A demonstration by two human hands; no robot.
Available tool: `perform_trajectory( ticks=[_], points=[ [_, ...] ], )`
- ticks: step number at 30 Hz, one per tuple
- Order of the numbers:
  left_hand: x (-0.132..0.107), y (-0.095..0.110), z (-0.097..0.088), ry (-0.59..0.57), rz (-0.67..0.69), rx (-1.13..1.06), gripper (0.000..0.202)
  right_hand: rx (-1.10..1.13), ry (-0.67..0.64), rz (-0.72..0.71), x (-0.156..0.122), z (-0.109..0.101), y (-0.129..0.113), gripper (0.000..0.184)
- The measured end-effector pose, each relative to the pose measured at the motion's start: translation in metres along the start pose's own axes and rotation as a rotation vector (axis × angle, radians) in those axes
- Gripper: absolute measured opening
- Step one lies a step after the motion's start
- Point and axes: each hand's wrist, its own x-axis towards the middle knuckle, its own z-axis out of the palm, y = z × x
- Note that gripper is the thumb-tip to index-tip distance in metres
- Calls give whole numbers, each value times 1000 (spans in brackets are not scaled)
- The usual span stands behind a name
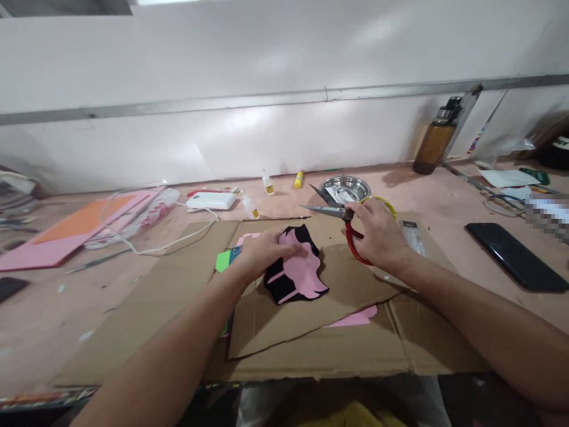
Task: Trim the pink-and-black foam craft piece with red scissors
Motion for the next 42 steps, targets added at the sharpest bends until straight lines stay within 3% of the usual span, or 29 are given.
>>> perform_trajectory(
  ticks=[2, 4, 8, 10, 12, 16, 20, 25, 30, 36, 38, 42],
  points=[
    [2, -1, -1, 23, 67, 207, 22, -10, -16, -6, -1, 1, 0, 29],
    [4, 1, -1, 50, 147, 280, 20, -11, -33, -15, -2, 2, 0, 30],
    [6, 7, -3, 258, 315, 188, 29, -3, -21, -16, -4, 4, -1, 32],
    [5, 9, -3, 288, 343, 77, 27, 102, -38, -5, -4, 5, -3, 35],
    [2, 11, 0, 225, 317, -108, 26, 342, -145, 18, -4, 4, -7, 39],
    [-5, 19, 14, -5, 213, -533, 28, 981, -460, 143, -7, 1, -15, 34],
    [-14, 28, 25, -145, 221, -651, 27, 1477, -693, 260, -13, 1, -21, 38],
    [-20, 32, 29, -171, 221, -652, 20, 1747, -829, 281, -16, 2, -24, 46],
    [-20, 33, 28, -186, 196, -718, 19, 1624, -773, 224, -16, 1, -27, 42],
    [-21, 28, 35, -114, 163, -795, 20, 1132, -415, 289, -11, -1, -41, 21],
    [-26, 26, 43, -100, 167, -758, 26, 1043, -362, 300, -10, -1, -46, 22],
    [-37, 25, 57, -195, 185, -599, 35, 793, -292, 245, -14, 1, -52, 37]
  ],
)
